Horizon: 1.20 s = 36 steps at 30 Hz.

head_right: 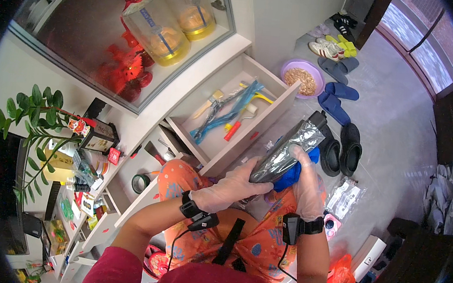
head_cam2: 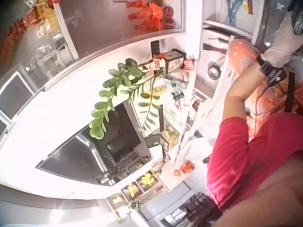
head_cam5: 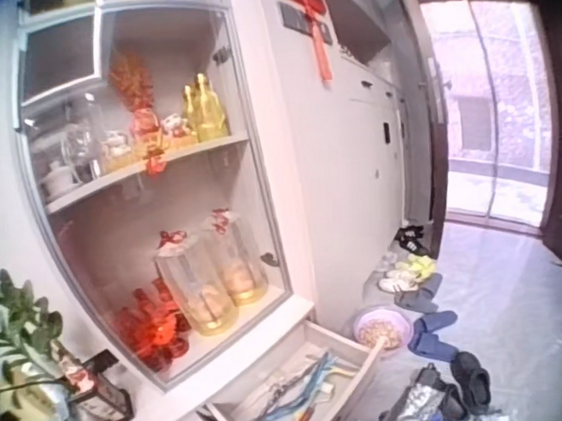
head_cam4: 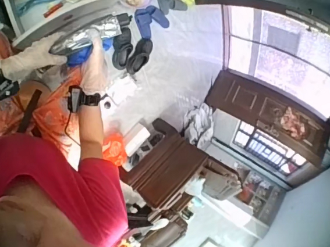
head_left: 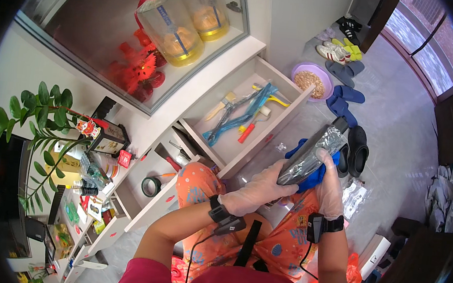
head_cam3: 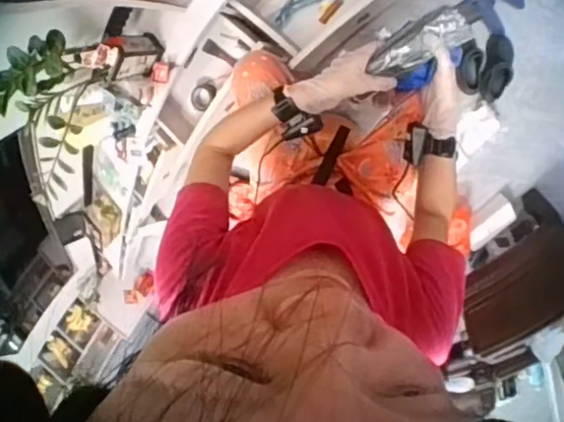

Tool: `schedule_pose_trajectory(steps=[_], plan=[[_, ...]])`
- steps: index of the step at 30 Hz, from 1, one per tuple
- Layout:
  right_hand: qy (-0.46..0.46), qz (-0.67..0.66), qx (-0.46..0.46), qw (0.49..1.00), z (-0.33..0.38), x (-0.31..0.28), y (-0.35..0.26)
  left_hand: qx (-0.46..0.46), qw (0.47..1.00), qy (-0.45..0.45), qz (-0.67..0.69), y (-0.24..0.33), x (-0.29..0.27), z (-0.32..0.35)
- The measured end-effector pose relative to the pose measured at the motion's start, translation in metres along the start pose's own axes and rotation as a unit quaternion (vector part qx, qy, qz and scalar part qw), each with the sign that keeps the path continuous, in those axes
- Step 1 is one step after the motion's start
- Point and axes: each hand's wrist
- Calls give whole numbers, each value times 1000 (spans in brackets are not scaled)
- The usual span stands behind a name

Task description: Organize various cleaning tools and miscellaneous household items into drawers of a low cabinet.

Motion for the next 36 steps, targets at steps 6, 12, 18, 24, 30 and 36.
schedule_pose_trajectory(steps=[6, 12, 18, 24, 30, 36], plan=[[-2, -90, -76, 993, 13, 8, -15, 52, 988, 136, 53, -34, -41, -2], [7, -65, -97, 993, 20, 18, -19, -42, 960, 220, -167, -82, -123, -44], [10, -62, -94, 994, 14, 5, -22, -130, 962, 99, -218, -147, -143, -111], [108, -98, -104, 984, 8, 33, -24, -59, 951, 97, -287, -198, -135, -148], [39, -64, -88, 993, -4, 20, -13, -89, 980, 144, -108, -194, -135, -125], [0, -58, -128, 990, 9, 28, -14, 44, 969, 225, 97, -97, -114, -52]])
Point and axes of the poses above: each hand's wrist, its own z-axis away from the middle knuckle, its own x-axis out of the palm, y = z × x, and after that the axes turned 10 degrees about x, right-handed
